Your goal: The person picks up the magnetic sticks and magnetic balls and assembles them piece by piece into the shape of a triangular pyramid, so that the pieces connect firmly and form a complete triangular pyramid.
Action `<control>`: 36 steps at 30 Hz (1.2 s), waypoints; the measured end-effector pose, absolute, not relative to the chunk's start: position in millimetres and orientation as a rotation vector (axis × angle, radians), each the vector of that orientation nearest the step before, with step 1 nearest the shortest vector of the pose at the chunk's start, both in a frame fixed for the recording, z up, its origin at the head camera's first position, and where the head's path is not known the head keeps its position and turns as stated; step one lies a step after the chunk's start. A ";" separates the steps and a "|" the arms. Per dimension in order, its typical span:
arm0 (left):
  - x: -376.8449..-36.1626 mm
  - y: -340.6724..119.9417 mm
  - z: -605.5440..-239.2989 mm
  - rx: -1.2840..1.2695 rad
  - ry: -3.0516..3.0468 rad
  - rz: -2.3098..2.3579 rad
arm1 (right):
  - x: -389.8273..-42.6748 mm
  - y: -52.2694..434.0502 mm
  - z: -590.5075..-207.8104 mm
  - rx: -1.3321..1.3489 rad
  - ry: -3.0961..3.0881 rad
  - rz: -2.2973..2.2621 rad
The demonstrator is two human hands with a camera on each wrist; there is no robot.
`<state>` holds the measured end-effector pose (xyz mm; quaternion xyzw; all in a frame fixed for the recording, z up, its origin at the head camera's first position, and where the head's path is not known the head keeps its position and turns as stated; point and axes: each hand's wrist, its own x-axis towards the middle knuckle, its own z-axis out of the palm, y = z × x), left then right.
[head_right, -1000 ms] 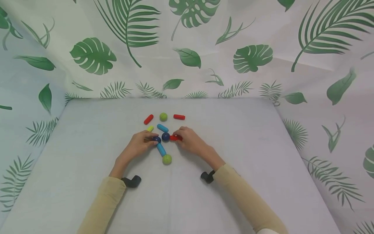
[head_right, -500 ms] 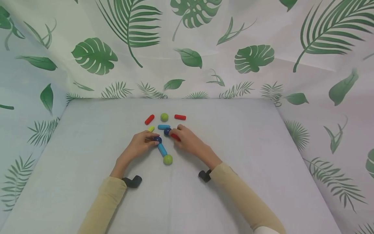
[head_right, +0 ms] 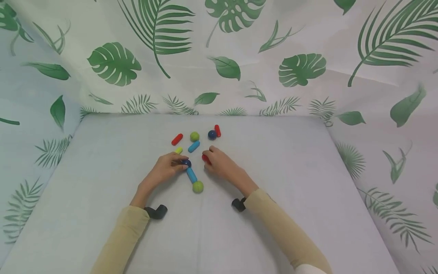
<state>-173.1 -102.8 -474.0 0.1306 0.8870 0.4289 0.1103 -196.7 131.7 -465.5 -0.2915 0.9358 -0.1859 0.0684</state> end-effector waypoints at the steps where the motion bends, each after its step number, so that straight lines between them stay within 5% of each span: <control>1: -173.1 -102.5 -474.4 0.387 2.607 1.257 | -196.4 132.6 -466.4 -0.873 2.816 -0.583; 36: -171.3 -99.1 -473.0 0.315 2.622 1.261 | -200.0 141.6 -466.5 -1.029 2.725 -0.839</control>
